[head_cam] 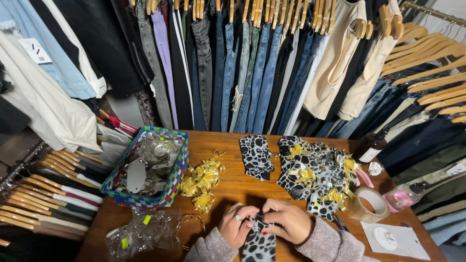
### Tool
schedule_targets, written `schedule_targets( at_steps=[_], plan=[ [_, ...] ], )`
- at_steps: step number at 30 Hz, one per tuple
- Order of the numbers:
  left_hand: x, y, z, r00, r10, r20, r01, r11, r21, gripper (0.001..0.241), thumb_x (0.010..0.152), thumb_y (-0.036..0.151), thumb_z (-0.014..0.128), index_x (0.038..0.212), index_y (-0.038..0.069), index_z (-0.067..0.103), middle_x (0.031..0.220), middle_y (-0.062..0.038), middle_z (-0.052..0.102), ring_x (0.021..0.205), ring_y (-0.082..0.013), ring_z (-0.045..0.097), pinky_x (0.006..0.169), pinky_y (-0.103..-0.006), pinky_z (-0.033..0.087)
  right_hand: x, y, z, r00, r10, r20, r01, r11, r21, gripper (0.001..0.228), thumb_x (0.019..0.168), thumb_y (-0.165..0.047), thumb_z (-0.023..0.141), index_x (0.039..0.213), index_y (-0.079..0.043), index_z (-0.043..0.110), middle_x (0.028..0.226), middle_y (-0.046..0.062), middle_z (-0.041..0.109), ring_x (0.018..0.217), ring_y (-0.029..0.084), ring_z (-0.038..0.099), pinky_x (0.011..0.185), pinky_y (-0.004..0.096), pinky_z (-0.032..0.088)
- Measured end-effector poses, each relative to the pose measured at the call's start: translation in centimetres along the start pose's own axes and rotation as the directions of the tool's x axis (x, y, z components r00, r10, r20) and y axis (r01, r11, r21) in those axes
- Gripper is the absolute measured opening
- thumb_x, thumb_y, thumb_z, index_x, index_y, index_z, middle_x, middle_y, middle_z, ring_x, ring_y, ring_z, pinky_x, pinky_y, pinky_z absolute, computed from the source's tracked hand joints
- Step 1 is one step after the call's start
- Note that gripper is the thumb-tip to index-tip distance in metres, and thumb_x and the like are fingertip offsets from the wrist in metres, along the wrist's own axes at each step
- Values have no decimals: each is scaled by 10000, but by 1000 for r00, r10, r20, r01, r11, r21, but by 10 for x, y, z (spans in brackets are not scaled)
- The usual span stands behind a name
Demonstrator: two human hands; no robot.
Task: The person decorates small cow-print fabric masks by attaching yellow ribbon bows and paper tags using clear tape. They repeatedly pick up masks, affix bows, apply tape, and place tags, working one at a time on a wooden table.
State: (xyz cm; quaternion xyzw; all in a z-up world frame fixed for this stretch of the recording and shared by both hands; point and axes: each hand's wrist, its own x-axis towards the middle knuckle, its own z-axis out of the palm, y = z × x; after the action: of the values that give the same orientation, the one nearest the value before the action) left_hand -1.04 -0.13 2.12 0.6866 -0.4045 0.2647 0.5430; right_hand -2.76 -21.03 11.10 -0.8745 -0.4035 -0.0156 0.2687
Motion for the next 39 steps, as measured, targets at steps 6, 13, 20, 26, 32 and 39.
schedule_targets(
  at_steps=[6, 13, 20, 26, 32, 39],
  plan=[
    [-6, -2, 0, 997, -21, 76, 7, 983, 183, 695, 1084, 543, 204, 1198, 16, 641, 993, -162, 709, 833, -309, 681, 717, -420, 529, 11, 6, -1, 947, 41, 318, -65, 996, 65, 326, 952, -441, 605, 920, -122, 664, 931, 4, 629, 714, 150, 661, 631, 283, 650],
    [-11, -9, 3, 993, -73, 97, 47, 967, 250, 768, 1057, 628, 181, 1285, 32, 608, 1082, -199, 703, 927, -359, 705, 784, -479, 554, 20, 29, 7, 835, 224, 502, -251, 968, -14, 377, 922, -363, 696, 1150, -91, 567, 949, -4, 711, 693, 140, 696, 555, 259, 634],
    [1, -6, 7, 987, -151, 63, 141, 980, 137, 559, 978, 518, 405, 1353, 117, 510, 1309, -178, 542, 1172, -373, 574, 933, -569, 506, 47, 52, 12, 614, 532, 584, -438, 844, -309, 242, 942, -307, 667, 1150, -190, 631, 987, -38, 732, 744, 99, 692, 659, 176, 606],
    [17, 18, 1, 902, -361, 237, 296, 916, 271, 1161, 587, 707, 822, 1502, 222, 297, 1660, -203, -26, 1516, -453, 85, 1175, -694, 116, 60, 80, -24, 523, 506, 686, -723, 689, 44, 424, 990, -459, 504, 1262, -149, 601, 773, 11, 718, 375, 15, 546, 329, 129, 466],
    [-3, -9, 25, 877, -443, 186, 276, 781, 560, 1585, 505, 801, 984, 1560, 110, 24, 1689, -220, -86, 1573, -380, -43, 1247, -565, -73, 55, 97, -30, 425, 339, 839, -817, 543, 195, 702, 839, -762, 132, 991, -94, 286, 459, 3, 597, 419, 70, 643, 588, 217, 595],
    [6, -13, 31, 849, -495, 185, 231, 662, 713, 1226, 720, 534, 887, 1595, 159, 113, 1448, -186, 461, 1326, -383, 424, 1124, -762, -61, 57, 87, -40, 514, -124, 849, -779, 347, 522, 1143, 766, -727, 19, 1411, 46, 561, 715, 168, 716, 585, 139, 732, 474, 147, 566]
  ],
)
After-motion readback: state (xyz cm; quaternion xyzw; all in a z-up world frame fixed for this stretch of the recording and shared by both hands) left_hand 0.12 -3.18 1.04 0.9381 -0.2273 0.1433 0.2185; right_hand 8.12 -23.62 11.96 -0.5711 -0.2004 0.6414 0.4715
